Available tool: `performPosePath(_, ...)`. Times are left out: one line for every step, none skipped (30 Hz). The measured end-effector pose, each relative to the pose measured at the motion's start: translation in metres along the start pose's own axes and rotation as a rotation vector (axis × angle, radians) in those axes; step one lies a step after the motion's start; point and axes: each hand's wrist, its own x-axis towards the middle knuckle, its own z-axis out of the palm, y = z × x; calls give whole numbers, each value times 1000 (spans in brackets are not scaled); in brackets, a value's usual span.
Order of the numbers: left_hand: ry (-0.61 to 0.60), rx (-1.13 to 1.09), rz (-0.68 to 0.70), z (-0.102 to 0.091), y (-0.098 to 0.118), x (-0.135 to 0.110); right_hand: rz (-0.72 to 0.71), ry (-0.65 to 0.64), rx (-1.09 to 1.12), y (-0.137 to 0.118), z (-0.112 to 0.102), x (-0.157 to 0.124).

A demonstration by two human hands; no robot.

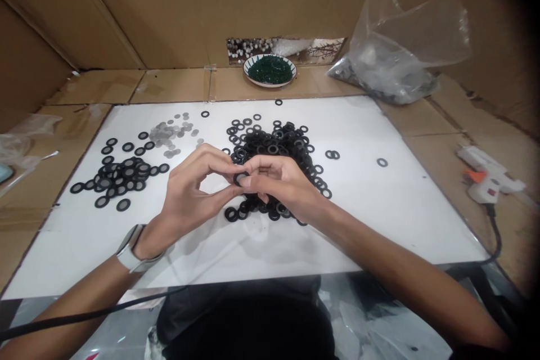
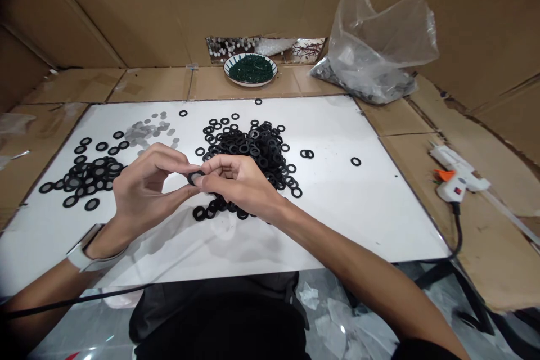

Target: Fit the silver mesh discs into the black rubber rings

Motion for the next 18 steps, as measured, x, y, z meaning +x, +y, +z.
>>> performPosePath(-10,7,4,-1,0,1,-4,2,0,0,0,0)
performPosePath(-19,8,6,-2,0,1,-9,3,2,-1,0,0)
performPosePath(-30,6,6,-3,0,1,-16,3,6,-1,1,0)
performPosePath(-42,3,5,-5,0,1,-22,2,11,-2,1,0)
performPosePath(-57,-1,5,-6,-1,1,-26,3,14,-2,1,0)
performPosePath(-75,-6,4,-8,-1,1,-26,6,14,-3,1,0)
performPosePath(-91,-10,5,-9,-1,1,-25,9,14,-3,1,0)
performPosePath(-108,-15,5,-10,-2,1,-23,12,15,-3,1,0)
performPosePath(-124,-19,3,-11,-2,1,-21,13,17,-3,1,0)
performPosePath(-138,-21,1,-12,-3,2,-20,13,21,-3,1,0)
performPosePath(-152,-17,-1,-13,-3,2,-22,11,27,-3,1,0)
performPosePath(-166,-7,-1,-14,-3,2,-26,11,31,-3,1,0)
performPosePath(-179,5,4,-14,-3,3,-29,12,32,-3,1,0)
performPosePath(-188,17,11,-15,-3,3,-31,13,30,-3,1,0)
performPosePath(-193,28,16,-15,-3,3,-33,13,27,-3,1,0)
performPosePath(-194,38,17,-15,-3,3,-32,14,22,-3,1,0)
performPosePath(-193,45,14,-16,-3,3,-31,15,19,-3,0,0)
performPosePath(-190,50,10,-16,-3,3,-27,17,17,-2,0,0)
